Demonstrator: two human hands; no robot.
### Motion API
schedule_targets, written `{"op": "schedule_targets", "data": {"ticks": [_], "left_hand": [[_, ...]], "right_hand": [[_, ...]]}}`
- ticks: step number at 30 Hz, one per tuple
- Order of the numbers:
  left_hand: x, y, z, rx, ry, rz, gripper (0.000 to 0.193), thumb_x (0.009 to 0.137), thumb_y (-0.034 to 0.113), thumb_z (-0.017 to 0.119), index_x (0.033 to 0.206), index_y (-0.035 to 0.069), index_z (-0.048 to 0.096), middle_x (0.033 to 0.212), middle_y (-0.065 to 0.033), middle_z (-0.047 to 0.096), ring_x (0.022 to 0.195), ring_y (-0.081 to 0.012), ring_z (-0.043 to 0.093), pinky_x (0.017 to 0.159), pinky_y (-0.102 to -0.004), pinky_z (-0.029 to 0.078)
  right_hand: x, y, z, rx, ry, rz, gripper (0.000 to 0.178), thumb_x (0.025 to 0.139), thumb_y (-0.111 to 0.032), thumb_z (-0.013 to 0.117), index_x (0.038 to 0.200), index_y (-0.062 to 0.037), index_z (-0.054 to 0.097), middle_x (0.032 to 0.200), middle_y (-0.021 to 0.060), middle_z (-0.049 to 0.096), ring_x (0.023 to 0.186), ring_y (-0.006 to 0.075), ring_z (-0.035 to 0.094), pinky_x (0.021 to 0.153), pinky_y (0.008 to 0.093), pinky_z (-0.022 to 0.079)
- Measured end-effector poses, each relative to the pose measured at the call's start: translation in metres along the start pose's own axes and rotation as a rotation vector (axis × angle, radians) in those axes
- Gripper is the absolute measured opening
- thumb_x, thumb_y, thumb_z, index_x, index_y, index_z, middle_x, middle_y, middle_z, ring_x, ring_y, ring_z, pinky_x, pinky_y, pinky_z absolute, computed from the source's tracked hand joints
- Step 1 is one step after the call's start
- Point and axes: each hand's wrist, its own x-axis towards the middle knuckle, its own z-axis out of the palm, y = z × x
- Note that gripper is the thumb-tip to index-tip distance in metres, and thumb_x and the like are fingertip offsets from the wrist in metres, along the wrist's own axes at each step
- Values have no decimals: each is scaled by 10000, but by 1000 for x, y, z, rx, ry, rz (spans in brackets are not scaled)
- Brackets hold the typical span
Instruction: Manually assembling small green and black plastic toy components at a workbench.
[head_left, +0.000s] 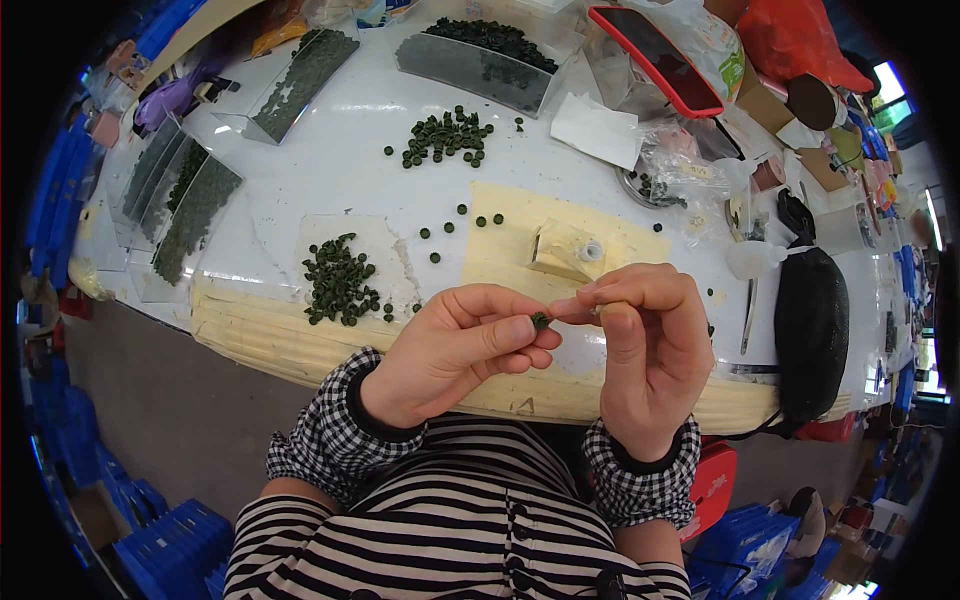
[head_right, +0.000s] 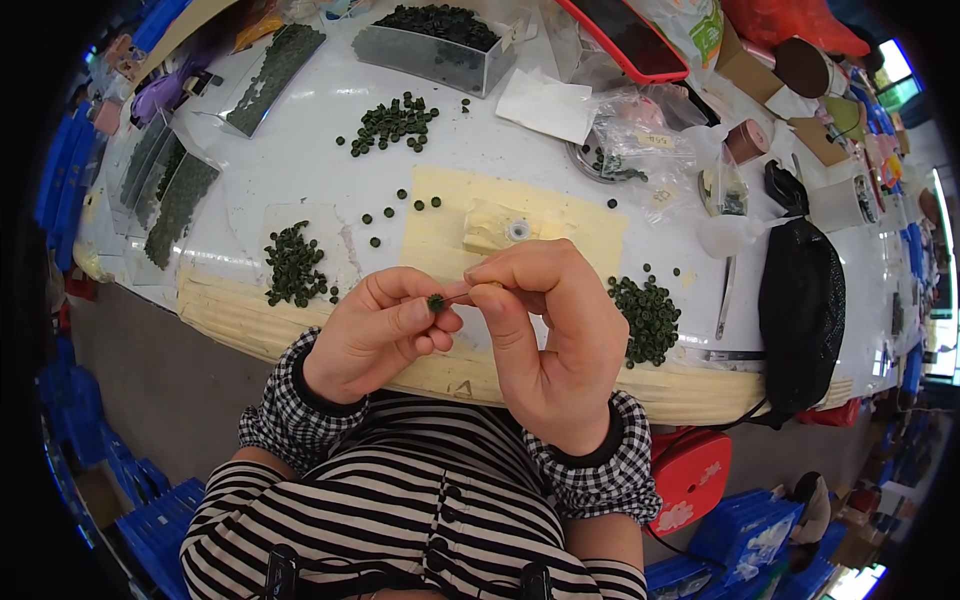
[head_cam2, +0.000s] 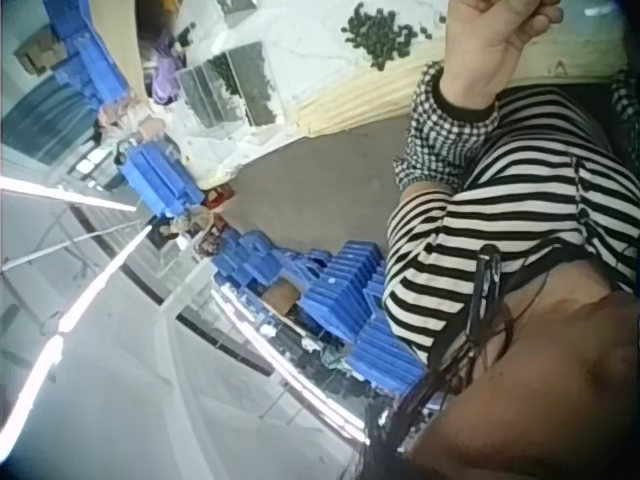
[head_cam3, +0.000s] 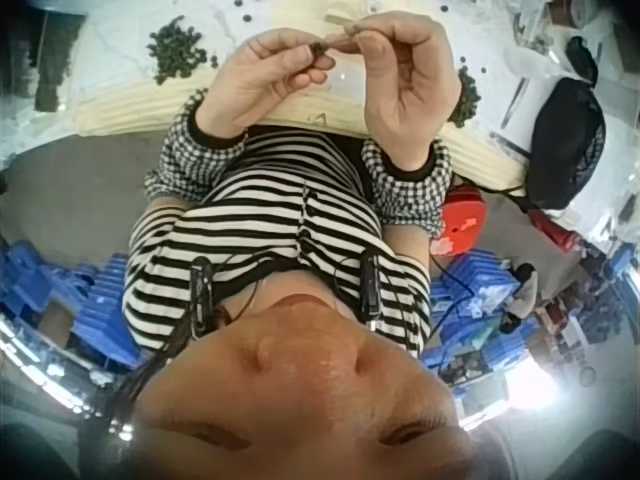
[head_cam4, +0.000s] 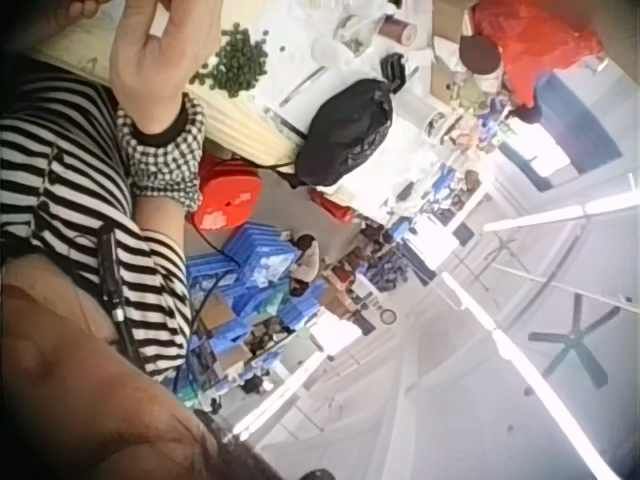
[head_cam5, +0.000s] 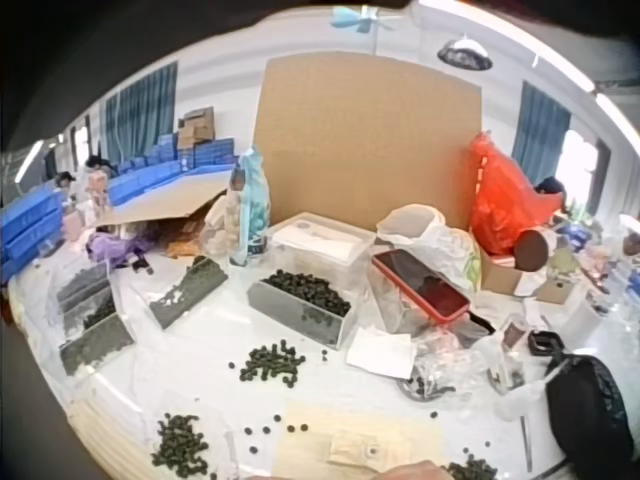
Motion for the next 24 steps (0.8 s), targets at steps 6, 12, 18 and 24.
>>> {"op": "schedule_targets", "data": {"ticks": [6,12,18,24], "left_hand": [[0,0,0,-2,13,-2,219,966,73,570,1164,-8,614,1053,-159,687,931,-190,689,806,-244,575],[0,2,1,10,8,12,200,957,72,583,1135,-9,623,1032,-159,691,900,-186,691,790,-247,573],[1,2,14,374,165,216,155,928,21,607,1074,-23,640,988,-157,699,877,-188,696,772,-258,570],[-3,-4,18,724,206,543,197,858,-80,655,1052,-53,674,986,-138,696,894,-157,679,795,-248,555]], "right_hand": [[1,0,1,6,5,-9,190,1009,-141,482,1004,48,503,950,129,557,830,198,667,748,302,579],[0,3,1,90,150,-17,131,982,-88,511,997,42,528,952,131,581,826,197,667,743,291,561],[16,23,-14,-588,301,-190,73,829,8,686,875,3,628,871,101,611,752,241,606,661,320,481],[15,33,-12,-738,173,-161,133,800,-35,715,916,-21,652,889,97,612,800,261,583,694,342,473]]}}
